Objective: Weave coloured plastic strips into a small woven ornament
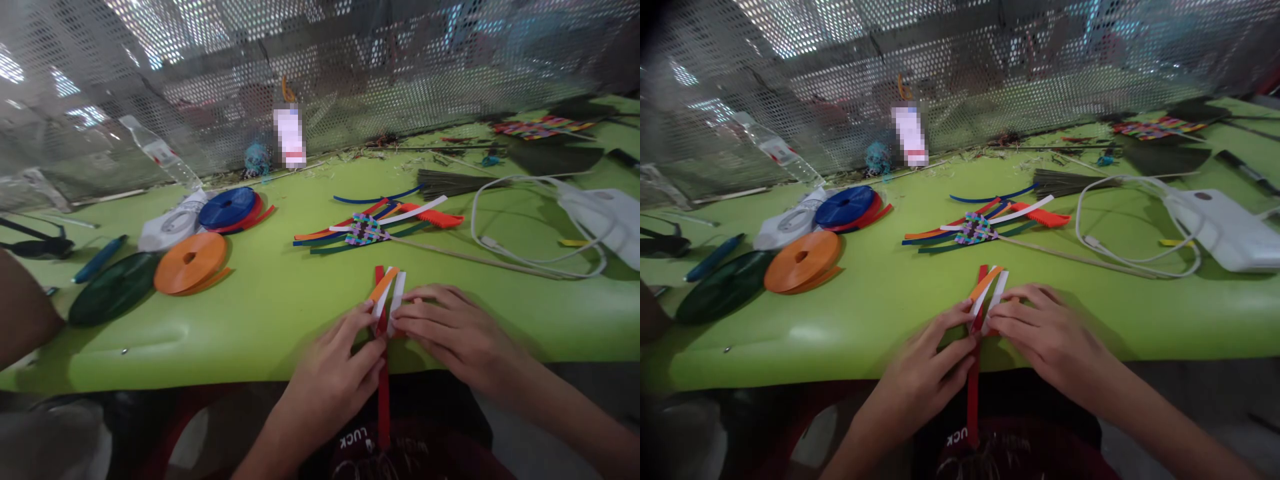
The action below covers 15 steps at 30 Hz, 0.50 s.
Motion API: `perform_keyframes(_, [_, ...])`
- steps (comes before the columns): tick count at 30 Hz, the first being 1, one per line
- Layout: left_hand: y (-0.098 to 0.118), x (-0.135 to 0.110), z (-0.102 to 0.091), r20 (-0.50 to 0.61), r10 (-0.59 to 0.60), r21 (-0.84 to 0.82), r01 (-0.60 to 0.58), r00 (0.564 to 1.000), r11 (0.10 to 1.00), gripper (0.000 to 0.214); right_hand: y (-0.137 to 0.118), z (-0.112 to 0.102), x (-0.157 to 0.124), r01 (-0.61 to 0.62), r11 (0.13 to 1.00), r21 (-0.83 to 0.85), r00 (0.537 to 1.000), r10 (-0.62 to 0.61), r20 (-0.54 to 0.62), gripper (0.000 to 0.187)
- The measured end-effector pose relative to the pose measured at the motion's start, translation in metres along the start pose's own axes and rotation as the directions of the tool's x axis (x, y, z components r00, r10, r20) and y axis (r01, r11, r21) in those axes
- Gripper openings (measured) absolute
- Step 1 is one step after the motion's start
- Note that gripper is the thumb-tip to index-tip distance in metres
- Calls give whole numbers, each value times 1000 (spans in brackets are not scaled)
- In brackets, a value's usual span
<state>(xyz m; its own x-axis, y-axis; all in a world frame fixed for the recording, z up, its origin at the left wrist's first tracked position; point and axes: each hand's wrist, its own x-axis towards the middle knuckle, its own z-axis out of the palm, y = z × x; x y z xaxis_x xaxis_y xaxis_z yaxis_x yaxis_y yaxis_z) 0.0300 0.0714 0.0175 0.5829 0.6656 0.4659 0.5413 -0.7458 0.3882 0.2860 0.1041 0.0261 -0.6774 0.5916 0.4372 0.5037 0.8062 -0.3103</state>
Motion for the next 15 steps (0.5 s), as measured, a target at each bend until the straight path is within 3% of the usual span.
perform_keyframes(5, [1,0,-2,-5,2,6,-2,1000,1000,23,-1,-3,3,3,1000,17,1000,-3,-11,31])
perform_keyframes(11, [1,5,2,-12,78,163,-75,997,984,26,-2,-2,2,-1,1000,-14,1000,1,-22,26])
perform_keyframes(15, [3,5,7,-16,83,228,-77,996,971,29,-7,0,3,4,997,-71,995,-10,-95,25])
